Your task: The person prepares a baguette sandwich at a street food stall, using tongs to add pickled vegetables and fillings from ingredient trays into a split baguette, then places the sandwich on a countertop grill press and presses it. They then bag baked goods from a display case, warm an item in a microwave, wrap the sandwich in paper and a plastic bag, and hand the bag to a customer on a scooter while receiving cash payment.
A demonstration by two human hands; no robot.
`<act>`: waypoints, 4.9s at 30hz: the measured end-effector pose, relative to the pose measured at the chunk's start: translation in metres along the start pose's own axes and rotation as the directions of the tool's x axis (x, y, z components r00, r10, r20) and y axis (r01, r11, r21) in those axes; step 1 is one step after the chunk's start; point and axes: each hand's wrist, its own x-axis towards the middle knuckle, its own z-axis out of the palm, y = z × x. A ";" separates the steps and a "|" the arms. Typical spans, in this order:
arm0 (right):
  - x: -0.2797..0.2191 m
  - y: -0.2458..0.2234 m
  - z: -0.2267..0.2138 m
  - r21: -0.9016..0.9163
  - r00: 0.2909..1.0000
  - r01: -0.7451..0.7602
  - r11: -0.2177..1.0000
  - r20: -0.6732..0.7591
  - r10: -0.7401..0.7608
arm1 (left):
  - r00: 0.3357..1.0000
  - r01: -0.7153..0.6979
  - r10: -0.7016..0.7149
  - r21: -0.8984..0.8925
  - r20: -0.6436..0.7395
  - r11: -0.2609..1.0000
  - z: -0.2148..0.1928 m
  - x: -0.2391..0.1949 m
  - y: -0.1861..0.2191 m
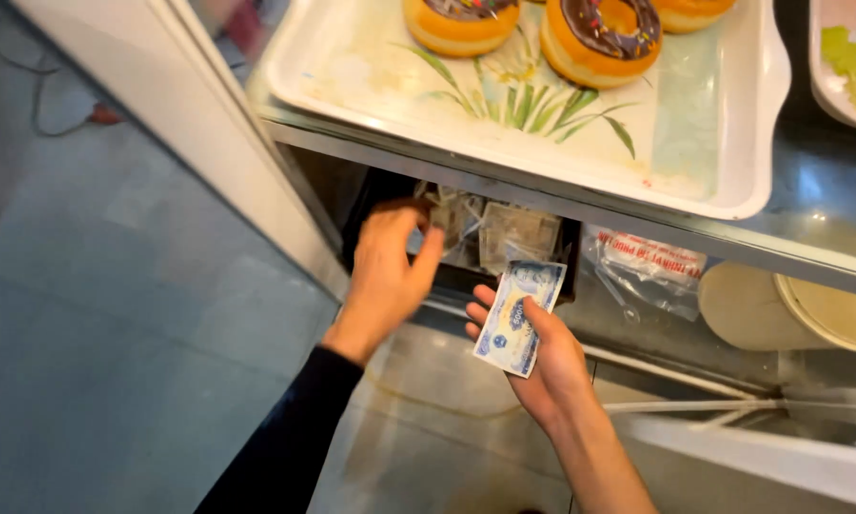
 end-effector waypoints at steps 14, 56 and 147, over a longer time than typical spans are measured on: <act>-0.292 -0.104 0.175 -0.140 0.976 -0.043 0.989 0.204 0.071 | 0.764 -0.387 0.327 -0.009 0.557 0.922 -0.280 0.072 0.332; -0.499 -0.433 0.239 -0.775 0.895 0.337 0.535 0.086 -0.438 | 0.814 -0.574 0.503 0.533 0.289 0.622 -0.307 0.405 0.649; 0.734 -0.814 1.130 -0.859 0.834 0.480 0.181 0.510 0.211 | 0.642 0.731 -0.722 -0.490 0.258 0.475 -0.219 1.329 -0.439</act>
